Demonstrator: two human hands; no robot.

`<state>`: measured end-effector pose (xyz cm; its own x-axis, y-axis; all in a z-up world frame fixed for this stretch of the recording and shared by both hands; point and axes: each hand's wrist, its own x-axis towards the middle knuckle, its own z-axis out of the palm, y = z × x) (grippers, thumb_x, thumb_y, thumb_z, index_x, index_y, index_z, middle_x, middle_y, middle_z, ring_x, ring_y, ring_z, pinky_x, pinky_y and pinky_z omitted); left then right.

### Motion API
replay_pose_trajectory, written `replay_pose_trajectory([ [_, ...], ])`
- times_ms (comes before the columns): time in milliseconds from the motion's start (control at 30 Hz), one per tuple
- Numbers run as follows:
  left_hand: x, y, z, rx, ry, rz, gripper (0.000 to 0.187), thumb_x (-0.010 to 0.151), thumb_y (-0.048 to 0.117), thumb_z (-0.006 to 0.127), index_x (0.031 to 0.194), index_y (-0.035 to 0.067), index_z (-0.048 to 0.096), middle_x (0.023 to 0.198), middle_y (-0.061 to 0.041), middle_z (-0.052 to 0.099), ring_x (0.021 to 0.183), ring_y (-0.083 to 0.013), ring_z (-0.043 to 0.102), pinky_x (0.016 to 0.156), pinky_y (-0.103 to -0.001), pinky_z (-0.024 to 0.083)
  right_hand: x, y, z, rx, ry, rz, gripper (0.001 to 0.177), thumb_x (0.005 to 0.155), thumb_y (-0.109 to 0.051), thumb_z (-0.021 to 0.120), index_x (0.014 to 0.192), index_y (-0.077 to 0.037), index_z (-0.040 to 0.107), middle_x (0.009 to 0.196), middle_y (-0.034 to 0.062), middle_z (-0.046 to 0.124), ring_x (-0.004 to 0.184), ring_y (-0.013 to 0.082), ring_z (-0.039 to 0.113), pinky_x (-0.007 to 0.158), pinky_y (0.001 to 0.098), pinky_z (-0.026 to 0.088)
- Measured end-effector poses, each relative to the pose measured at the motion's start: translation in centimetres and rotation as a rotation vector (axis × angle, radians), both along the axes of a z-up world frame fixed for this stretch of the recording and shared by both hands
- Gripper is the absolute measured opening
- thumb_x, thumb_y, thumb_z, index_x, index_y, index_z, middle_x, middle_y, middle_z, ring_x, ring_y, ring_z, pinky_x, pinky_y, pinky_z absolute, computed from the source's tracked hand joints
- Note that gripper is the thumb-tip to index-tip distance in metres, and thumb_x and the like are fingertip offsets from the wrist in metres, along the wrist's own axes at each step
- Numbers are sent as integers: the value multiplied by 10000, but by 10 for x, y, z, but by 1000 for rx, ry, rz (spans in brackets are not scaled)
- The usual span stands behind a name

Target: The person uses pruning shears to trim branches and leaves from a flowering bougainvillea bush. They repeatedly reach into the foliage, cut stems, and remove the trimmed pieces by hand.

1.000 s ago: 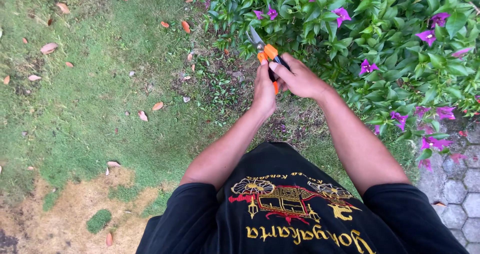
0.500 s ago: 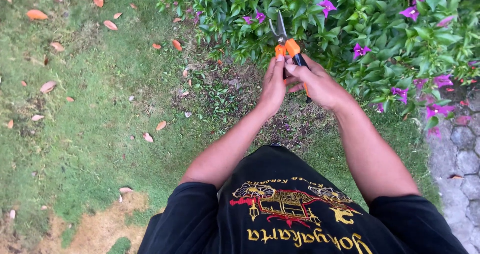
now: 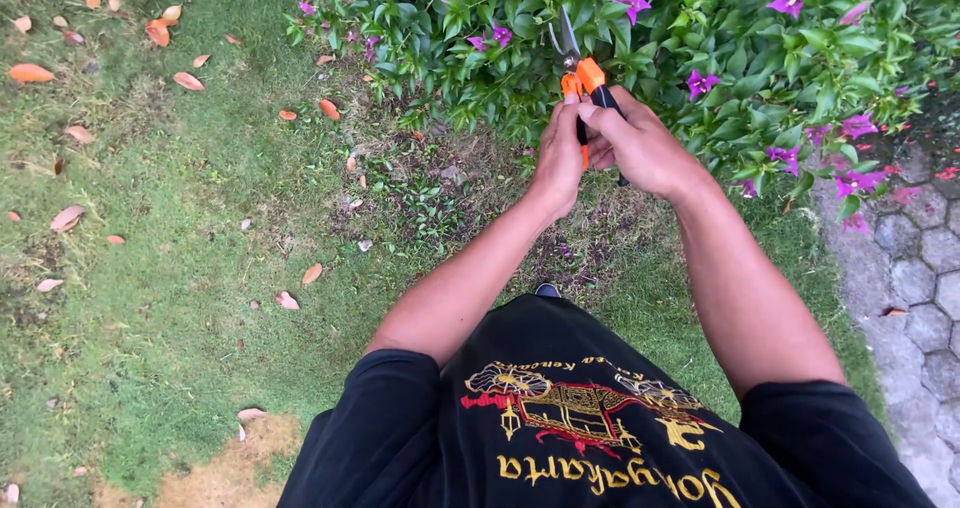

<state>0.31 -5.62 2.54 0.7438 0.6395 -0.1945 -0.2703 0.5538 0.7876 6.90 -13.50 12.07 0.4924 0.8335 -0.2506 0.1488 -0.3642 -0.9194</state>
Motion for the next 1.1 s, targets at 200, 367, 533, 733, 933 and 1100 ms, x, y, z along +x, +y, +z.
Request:
replay_pose_trajectory([
  [200,5,-4,-1,-60,2,-47,392,1092,536,431,1059,157,526,840,19,513,664,-138,621,560,-341,588,-6,2,7,7,-30,-30,457,1031,-450,552,1182,-18,558,931,193,630,818,275,704,687,389,622],
  [367,-4,-4,34,-87,-17,-53,407,1067,553,460,1050,150,512,843,20,515,693,-145,637,589,-372,611,-9,6,19,27,-46,-22,458,1042,-443,548,1173,-4,566,927,206,642,813,298,718,672,441,627],
  [533,2,10,30,-84,-5,-47,368,1071,518,439,1040,155,493,826,38,490,660,-131,610,556,-337,588,2,18,12,48,-36,-28,454,1031,-451,556,1128,-8,564,894,172,619,775,256,697,649,404,626],
  [733,8,21,32,-186,22,-78,432,1080,509,344,1159,133,541,894,-100,584,760,-171,544,587,-360,476,-6,29,33,-136,-27,-76,276,1013,-432,485,1060,-161,504,890,10,530,815,140,538,644,316,519],
  [933,5,15,34,-279,0,-84,422,1107,403,321,1289,75,515,1303,-228,615,1203,-273,596,984,-468,548,-2,26,20,-165,-231,-27,283,1037,-441,448,995,-161,442,902,3,475,811,151,450,680,340,397],
  [1100,-3,10,39,-177,85,-119,465,1093,489,293,1224,116,538,1110,-144,637,964,-201,591,696,-357,515,-2,22,10,-103,-282,-15,255,1067,-410,462,1029,-159,450,914,4,495,832,149,469,706,347,429],
])
